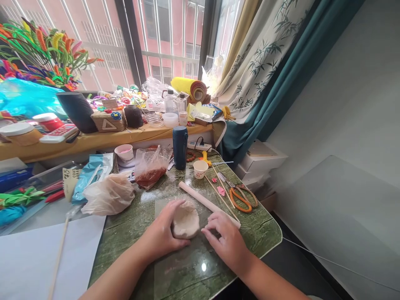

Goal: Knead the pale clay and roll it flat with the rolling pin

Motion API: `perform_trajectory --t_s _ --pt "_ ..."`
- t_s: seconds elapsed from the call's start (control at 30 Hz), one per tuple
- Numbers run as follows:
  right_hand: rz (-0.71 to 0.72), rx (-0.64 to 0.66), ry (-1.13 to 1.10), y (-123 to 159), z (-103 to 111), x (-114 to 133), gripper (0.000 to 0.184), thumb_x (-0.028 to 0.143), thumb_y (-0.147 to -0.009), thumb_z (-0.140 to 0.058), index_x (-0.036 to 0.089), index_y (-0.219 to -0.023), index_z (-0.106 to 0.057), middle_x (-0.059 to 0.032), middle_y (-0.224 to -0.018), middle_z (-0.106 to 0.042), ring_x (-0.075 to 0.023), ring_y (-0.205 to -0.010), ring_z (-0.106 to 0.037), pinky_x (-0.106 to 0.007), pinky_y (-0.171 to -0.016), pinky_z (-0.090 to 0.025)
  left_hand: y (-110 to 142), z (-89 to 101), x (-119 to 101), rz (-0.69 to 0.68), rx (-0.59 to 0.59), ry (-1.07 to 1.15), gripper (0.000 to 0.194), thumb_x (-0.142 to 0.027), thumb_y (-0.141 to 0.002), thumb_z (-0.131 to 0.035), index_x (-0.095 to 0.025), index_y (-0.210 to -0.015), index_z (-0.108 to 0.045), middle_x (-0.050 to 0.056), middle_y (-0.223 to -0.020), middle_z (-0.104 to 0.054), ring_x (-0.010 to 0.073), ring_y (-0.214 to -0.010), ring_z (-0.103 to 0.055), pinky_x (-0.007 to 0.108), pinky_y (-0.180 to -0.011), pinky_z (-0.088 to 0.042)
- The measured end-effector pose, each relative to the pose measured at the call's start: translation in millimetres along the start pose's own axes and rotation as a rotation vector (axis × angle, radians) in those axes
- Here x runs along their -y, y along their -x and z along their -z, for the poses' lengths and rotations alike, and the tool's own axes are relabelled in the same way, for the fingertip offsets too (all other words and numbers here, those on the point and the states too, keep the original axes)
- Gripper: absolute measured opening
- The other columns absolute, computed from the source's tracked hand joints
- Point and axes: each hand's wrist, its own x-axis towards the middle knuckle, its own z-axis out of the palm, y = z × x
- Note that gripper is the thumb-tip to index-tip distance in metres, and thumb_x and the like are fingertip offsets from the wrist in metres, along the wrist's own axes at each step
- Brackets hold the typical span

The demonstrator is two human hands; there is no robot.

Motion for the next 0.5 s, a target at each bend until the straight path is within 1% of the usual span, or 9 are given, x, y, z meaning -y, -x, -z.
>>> perform_trajectory --t_s 0.03,0.07,0.1,0.17,0.23,0.3,0.37,0.43,0.5 --pt "-0.051 -0.042 -0.063 -1 -4 -2 0.014 0.036 -0.094 -0.065 0.027 -0.091 -0.075 -0.0077 -0.096 -0.071 -0.0262 -0.097 -0.067 -0.043 -0.091 -0.056 1 -0.2 0 0.004 0.024 -0.006 0.107 -0.029 -0.056 -0.094 -0.029 -0.151 -0.045 0.016 -0.154 -0.048 0.0430 -0.143 -0.043 0.061 -0.120 -0.035" --pt "-0.107 -0.071 -0.142 -3 -8 -2 0.017 0.040 -0.095 -0.065 0.027 -0.097 -0.075 -0.0083 -0.105 -0.072 -0.0271 -0.105 -0.067 -0.044 -0.097 -0.054 1 0.1 1 0.013 0.048 -0.013 0.110 -0.030 -0.055 -0.095 -0.029 -0.152 -0.043 0.017 -0.156 -0.046 0.0436 -0.144 -0.042 0.061 -0.120 -0.034" --pt "-0.169 -0.088 -0.230 -5 -14 -3 0.022 0.043 -0.096 -0.063 0.027 -0.106 -0.073 -0.0088 -0.116 -0.071 -0.0279 -0.114 -0.065 -0.045 -0.103 -0.052 2 0.8 1 0.022 0.068 -0.018 0.114 -0.033 -0.055 -0.096 -0.028 -0.154 -0.040 0.018 -0.158 -0.043 0.0442 -0.146 -0.040 0.062 -0.120 -0.033" --pt "-0.301 -0.100 -0.394 -13 -27 -2 0.037 0.050 -0.098 -0.058 0.028 -0.127 -0.068 -0.0087 -0.137 -0.065 -0.0287 -0.130 -0.058 -0.048 -0.114 -0.044 2 2.7 2 0.027 0.091 -0.019 0.120 -0.043 -0.057 -0.096 -0.027 -0.158 -0.033 0.020 -0.162 -0.036 0.0444 -0.149 -0.035 0.063 -0.121 -0.031" --pt "-0.399 -0.114 -0.527 -25 -43 0 0.050 0.056 -0.098 -0.056 0.028 -0.139 -0.061 -0.0072 -0.148 -0.059 -0.0285 -0.140 -0.051 -0.050 -0.120 -0.036 1 3.0 1 0.011 0.083 -0.006 0.120 -0.052 -0.061 -0.093 -0.027 -0.159 -0.028 0.021 -0.165 -0.030 0.0438 -0.152 -0.029 0.064 -0.122 -0.028" --pt "-0.456 -0.160 -0.643 -39 -56 3 0.057 0.062 -0.097 -0.054 0.027 -0.142 -0.059 -0.0065 -0.151 -0.057 -0.0277 -0.145 -0.046 -0.050 -0.124 -0.031 1 -0.2 0 -0.006 0.048 0.014 0.117 -0.055 -0.065 -0.090 -0.027 -0.159 -0.027 0.021 -0.166 -0.027 0.0437 -0.153 -0.026 0.065 -0.123 -0.026" --pt "-0.494 -0.203 -0.735 -52 -66 6 0.062 0.066 -0.096 -0.051 0.025 -0.142 -0.060 -0.0067 -0.152 -0.056 -0.0269 -0.145 -0.046 -0.048 -0.124 -0.030 2 -6.6 -2 -0.007 -0.007 0.043 0.114 -0.056 -0.065 -0.090 -0.027 -0.158 -0.030 0.021 -0.165 -0.030 0.0448 -0.152 -0.027 0.067 -0.122 -0.025" --pt "-0.507 -0.189 -0.763 -58 -69 8 0.063 0.068 -0.096 -0.050 0.024 -0.141 -0.062 -0.0067 -0.151 -0.057 -0.0265 -0.145 -0.047 -0.047 -0.124 -0.030 2 -14.1 -1 0.003 -0.065 0.071 0.114 -0.057 -0.063 -0.091 -0.027 -0.157 -0.034 0.021 -0.162 -0.035 0.0465 -0.150 -0.030 0.068 -0.121 -0.026" --pt "-0.488 -0.128 -0.721 -59 -69 10 0.062 0.068 -0.096 -0.051 0.026 -0.140 -0.063 -0.0054 -0.151 -0.057 -0.0262 -0.145 -0.046 -0.046 -0.125 -0.028 2 -20.1 1 0.005 -0.086 0.082 0.116 -0.060 -0.060 -0.091 -0.026 -0.156 -0.035 0.022 -0.159 -0.038 0.0485 -0.148 -0.033 0.069 -0.120 -0.027"
